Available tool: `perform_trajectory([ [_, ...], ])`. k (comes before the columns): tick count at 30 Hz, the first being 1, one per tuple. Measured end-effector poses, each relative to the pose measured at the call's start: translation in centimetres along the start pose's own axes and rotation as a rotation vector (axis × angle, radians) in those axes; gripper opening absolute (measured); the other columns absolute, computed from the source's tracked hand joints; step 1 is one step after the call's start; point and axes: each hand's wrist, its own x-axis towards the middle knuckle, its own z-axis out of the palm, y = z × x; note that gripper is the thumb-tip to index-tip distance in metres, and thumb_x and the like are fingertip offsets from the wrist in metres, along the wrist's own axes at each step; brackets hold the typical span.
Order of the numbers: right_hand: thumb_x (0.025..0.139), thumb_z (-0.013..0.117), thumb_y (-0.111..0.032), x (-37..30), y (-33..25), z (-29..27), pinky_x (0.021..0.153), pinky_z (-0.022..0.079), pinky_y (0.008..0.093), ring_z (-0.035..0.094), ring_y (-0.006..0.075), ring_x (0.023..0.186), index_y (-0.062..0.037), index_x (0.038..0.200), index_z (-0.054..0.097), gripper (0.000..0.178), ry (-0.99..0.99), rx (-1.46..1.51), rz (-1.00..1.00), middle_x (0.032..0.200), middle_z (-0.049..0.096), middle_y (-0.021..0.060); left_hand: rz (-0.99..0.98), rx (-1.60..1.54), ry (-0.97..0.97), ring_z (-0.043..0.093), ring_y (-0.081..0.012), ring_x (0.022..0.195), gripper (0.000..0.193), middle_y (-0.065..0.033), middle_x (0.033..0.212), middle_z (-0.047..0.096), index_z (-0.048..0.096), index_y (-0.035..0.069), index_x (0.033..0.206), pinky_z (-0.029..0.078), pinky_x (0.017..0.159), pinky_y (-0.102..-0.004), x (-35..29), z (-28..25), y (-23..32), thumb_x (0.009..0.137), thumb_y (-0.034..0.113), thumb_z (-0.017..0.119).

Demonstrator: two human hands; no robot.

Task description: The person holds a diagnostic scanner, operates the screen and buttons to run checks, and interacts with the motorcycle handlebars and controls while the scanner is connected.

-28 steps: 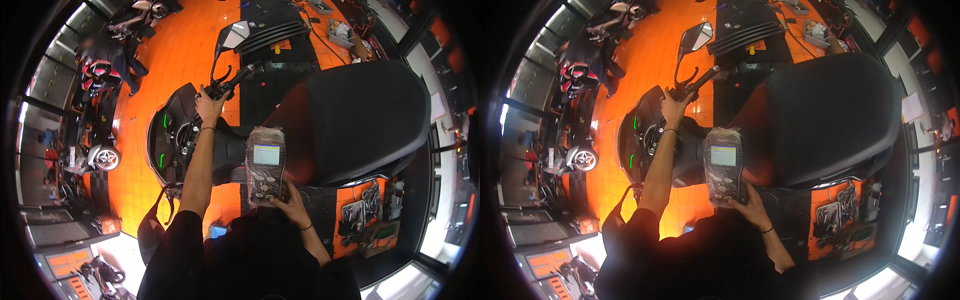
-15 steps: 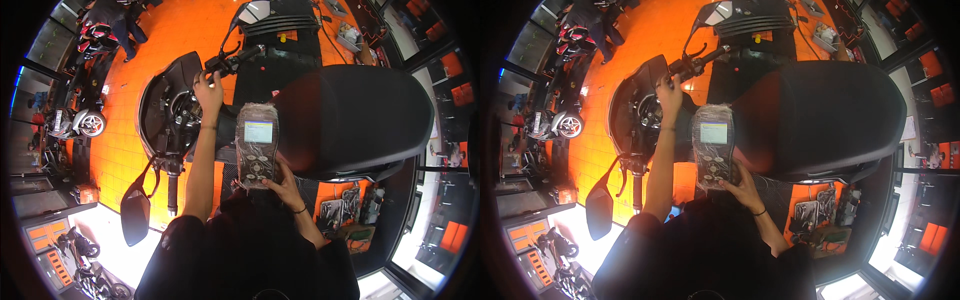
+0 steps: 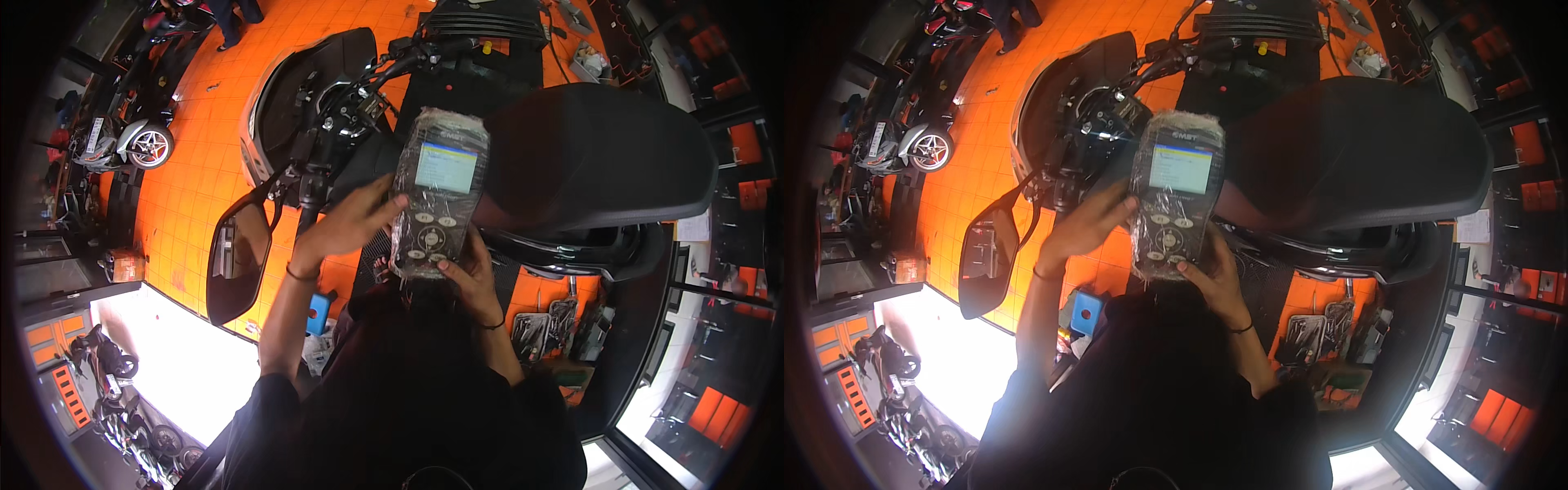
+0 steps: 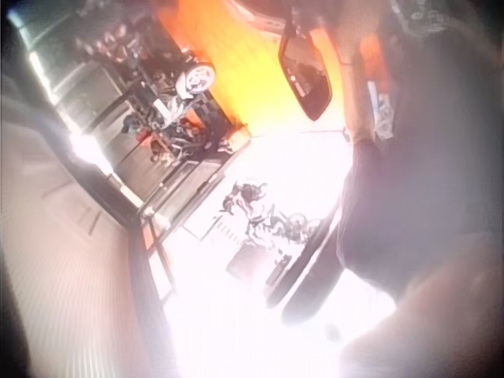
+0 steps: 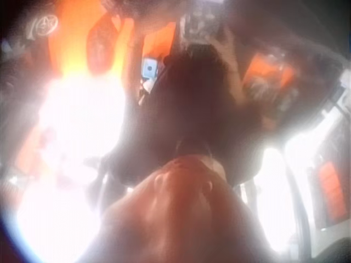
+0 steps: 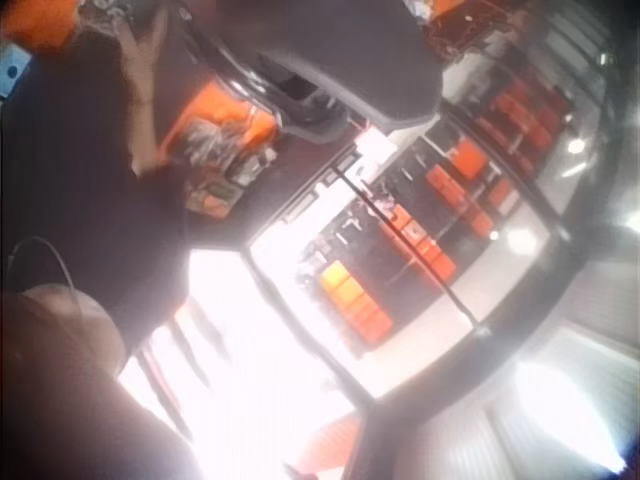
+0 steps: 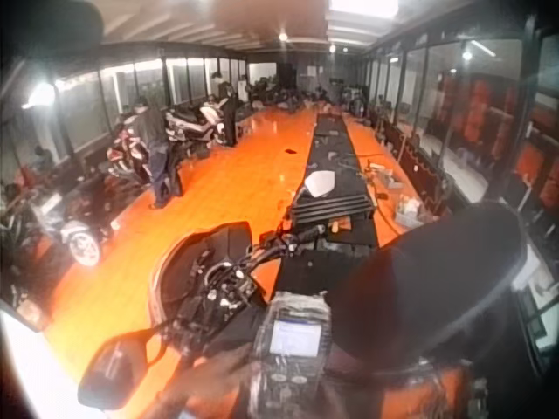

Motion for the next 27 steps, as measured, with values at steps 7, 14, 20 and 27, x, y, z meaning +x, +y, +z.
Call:
perform_trajectory([
  [7, 0.084, 0.074, -0.012, -1.6, 2.6, 3.4, 0.109, 0.038, 0.0373, 0.047, 0.0268, 0.13, 0.0075, 0.146, 0.033, 0.077, 0.181, -0.171, -0.051, 0.141, 0.048, 0.0197, 0.076, -0.333, -0.067, 0.066, -0.017, 0.072, 0.062, -0.0131, 0.089, 0.067, 0.042, -0.011, 0.138, 0.055, 0.066, -0.029, 0.4, -1.2, -7.2, 0.099, 0.034, 0.057],
  [14, 0.083, 0.075, -0.012, -3.4, 3.5, 4.7, 0.104, 0.043, 0.0368, 0.054, 0.0249, 0.122, 0.005, 0.139, 0.041, 0.068, 0.3, -0.202, -0.07, 0.13, 0.056, 0.0176, 0.028, -0.284, -0.147, 0.061, -0.0118, 0.092, 0.069, -0.0099, 0.111, 0.065, 0.037, -0.005, 0.146, 0.052, 0.073, -0.0257, -1.1, 0.3, -7.7, 0.09, 0.014, 0.071],
  [20, 0.082, 0.073, -0.009, -3.8, 3.8, 5.6, 0.097, 0.047, 0.0349, 0.058, 0.0225, 0.115, 0.0043, 0.132, 0.046, 0.058, 0.38, -0.216, -0.044, 0.123, 0.059, 0.0157, 0.094, -0.295, -0.218, 0.059, -0.0131, 0.101, 0.066, -0.0111, 0.118, 0.062, 0.039, -0.006, 0.145, 0.053, 0.082, -0.0288, -1.2, 0.4, -7.9, 0.089, 0.011, 0.071],
  [27, 0.082, 0.071, -0.009, -3.9, 3.6, 5.7, 0.094, 0.048, 0.0339, 0.06, 0.0212, 0.11, 0.004, 0.126, 0.048, 0.052, 0.39, -0.259, -0.031, 0.119, 0.06, 0.0149, 0.144, -0.277, -0.284, 0.059, -0.0145, 0.103, 0.06, -0.0115, 0.119, 0.062, 0.041, -0.005, 0.143, 0.056, 0.083, -0.0302, -1.2, 0.1, -8.1, 0.091, 0.01, 0.069],
])
